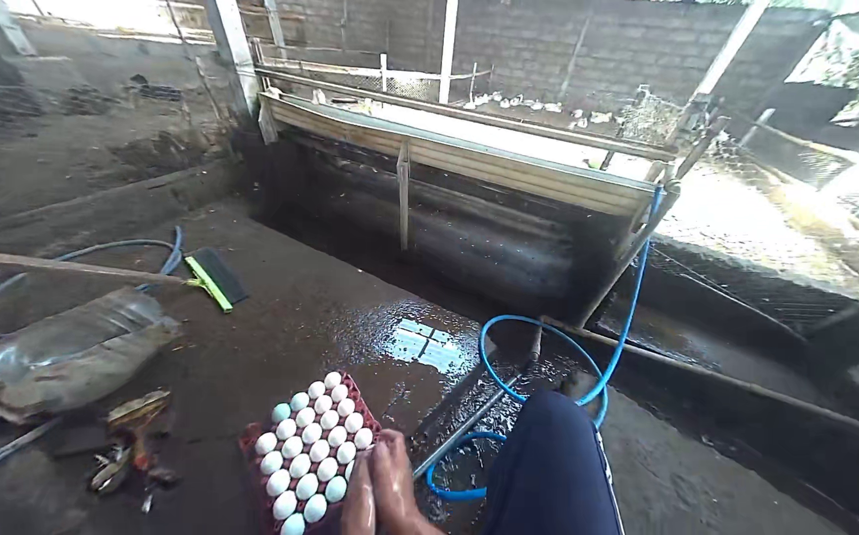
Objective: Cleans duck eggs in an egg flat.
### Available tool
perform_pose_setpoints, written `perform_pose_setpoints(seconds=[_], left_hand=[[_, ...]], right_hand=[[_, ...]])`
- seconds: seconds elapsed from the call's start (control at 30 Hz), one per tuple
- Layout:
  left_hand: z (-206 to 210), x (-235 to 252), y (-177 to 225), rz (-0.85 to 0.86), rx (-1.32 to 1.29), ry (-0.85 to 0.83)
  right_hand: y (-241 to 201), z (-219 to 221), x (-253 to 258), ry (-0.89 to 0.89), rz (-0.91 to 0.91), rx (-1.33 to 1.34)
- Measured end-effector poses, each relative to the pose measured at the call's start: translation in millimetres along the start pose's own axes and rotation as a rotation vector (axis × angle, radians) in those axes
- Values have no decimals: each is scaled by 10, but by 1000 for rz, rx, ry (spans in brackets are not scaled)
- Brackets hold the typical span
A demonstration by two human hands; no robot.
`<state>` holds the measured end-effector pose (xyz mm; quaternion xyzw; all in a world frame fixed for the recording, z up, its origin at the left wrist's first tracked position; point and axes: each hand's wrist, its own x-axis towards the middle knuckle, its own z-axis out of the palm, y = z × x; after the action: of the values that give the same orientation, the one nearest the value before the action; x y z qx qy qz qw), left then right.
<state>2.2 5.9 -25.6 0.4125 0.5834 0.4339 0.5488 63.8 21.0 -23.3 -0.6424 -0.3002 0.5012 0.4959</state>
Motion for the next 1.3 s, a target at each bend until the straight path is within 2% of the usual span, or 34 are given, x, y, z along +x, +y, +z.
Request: perform_pose_setpoints(seconds=[0.07,0.13,0.2,0.3,0.37,0.43,0.53,0.57,0.63,0.7,0.8,0.87,0.93,1.03,1.1,1.17,1.27,1.3], left_hand=[[-31,-14,6,18,10,-15],[-54,-39,24,-43,55,2],[1,-10,1,-9,72,80],[-25,-35,-21,0,19,89],[-28,-43,33,-68,40,80],[35,-34,54,-45,62,144],[-33,-42,66,9,30,88],[-54,-64,81,-31,35,70],[-34,-66,113,-99,56,82],[-45,-60,134,-98,17,77],[-74,-14,86,-30,30,23],[-89,-24,85,-94,30,-34],[-67,-5,107,-65,18,-8],[-56,-33,101,-11,-9,-8],[-57,-46,129,-111,-32,-35],[-38,-17,154,-135,-45,-14],[-66,-52,158,-130,-74,-3],[-88,-61,178,-166,-63,-24]], right_hand=[[44,-11,9,-28,-57,-23],[5,-20,158,8,29,1],[-71,-4,158,-1,88,-1],[-11,37,-12,-66,11,0],[-11,24,134,-10,67,68],[-87,17,141,19,149,95],[-77,49,-98,-73,-20,-4],[-78,42,-68,-73,-43,0],[-114,33,90,-24,34,54],[-173,48,2,-22,90,17],[-116,50,-142,-84,-79,-67],[-95,36,15,-40,-8,-41],[-130,70,44,8,68,-13],[-74,46,-111,-32,-71,-70],[-69,23,26,-16,-10,-35],[-144,48,69,33,85,-13],[-109,41,-131,-18,-46,-56],[-109,39,-85,-24,-38,-33]])
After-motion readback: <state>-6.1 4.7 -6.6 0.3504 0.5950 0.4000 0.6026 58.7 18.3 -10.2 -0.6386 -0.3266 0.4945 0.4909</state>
